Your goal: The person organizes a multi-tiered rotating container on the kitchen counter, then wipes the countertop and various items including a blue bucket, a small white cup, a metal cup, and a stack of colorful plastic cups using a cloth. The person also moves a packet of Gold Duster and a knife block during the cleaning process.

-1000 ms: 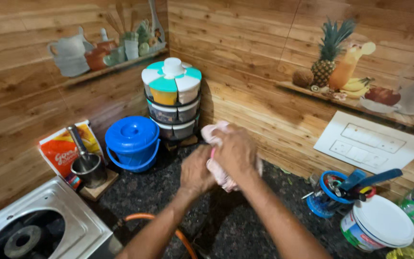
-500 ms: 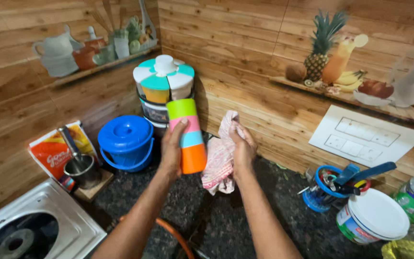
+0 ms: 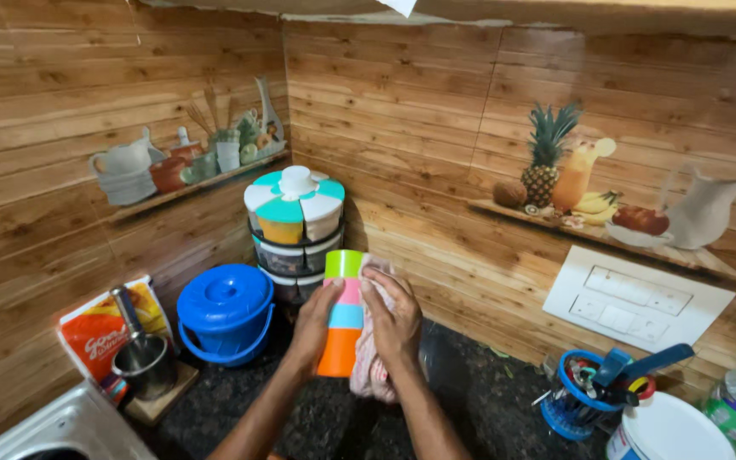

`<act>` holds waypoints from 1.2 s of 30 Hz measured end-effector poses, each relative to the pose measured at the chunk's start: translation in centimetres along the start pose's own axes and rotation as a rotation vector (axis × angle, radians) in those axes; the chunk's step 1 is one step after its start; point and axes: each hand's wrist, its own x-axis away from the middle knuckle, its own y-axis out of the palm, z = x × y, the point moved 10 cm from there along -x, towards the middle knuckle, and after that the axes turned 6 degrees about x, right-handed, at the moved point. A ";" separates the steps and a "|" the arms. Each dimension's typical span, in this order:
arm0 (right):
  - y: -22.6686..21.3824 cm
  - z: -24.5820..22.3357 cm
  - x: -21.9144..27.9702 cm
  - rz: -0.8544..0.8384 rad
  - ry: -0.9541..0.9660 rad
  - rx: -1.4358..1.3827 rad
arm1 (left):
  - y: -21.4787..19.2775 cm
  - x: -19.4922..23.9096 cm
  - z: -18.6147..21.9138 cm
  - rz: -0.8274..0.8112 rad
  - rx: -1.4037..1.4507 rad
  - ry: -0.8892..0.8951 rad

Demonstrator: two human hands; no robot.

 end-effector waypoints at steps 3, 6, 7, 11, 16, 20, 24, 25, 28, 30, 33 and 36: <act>1.2 3.7 -0.3 -0.026 0.192 -0.356 | 2.0 -0.6 2.1 -0.133 0.053 0.056; 2.3 5.1 1.7 -0.103 0.287 -0.349 | 0.6 -1.4 3.8 -0.049 0.259 0.107; 2.4 4.9 3.7 -0.090 0.300 -0.380 | -0.1 -1.8 4.1 0.019 0.349 0.110; 4.1 7.6 6.4 0.107 0.538 -0.488 | -2.2 -0.6 7.4 0.290 0.293 0.591; 8.9 10.6 7.4 0.000 0.862 -1.111 | 1.8 1.8 4.5 0.200 0.312 0.551; 9.2 11.3 12.5 -0.096 1.132 -0.933 | 1.7 3.5 9.8 0.337 -0.528 0.791; 4.0 6.2 9.6 0.111 0.742 -0.711 | 3.0 4.6 12.6 0.387 -0.802 1.011; 1.4 3.6 8.1 0.229 0.556 -0.559 | 3.2 5.0 12.9 0.426 -0.867 1.094; 0.3 -4.5 3.3 0.226 0.164 -0.490 | 2.8 2.7 9.3 0.205 -1.077 1.001; 1.7 -12.7 1.3 0.119 -0.369 0.237 | 1.6 -0.1 5.1 0.148 -1.144 0.819; 5.9 -14.0 1.7 -0.189 -0.431 0.673 | -1.4 -3.5 0.7 0.131 -1.370 0.450; 5.6 -12.4 3.6 -0.308 -0.391 0.541 | -2.2 -0.8 5.7 0.256 -1.001 0.749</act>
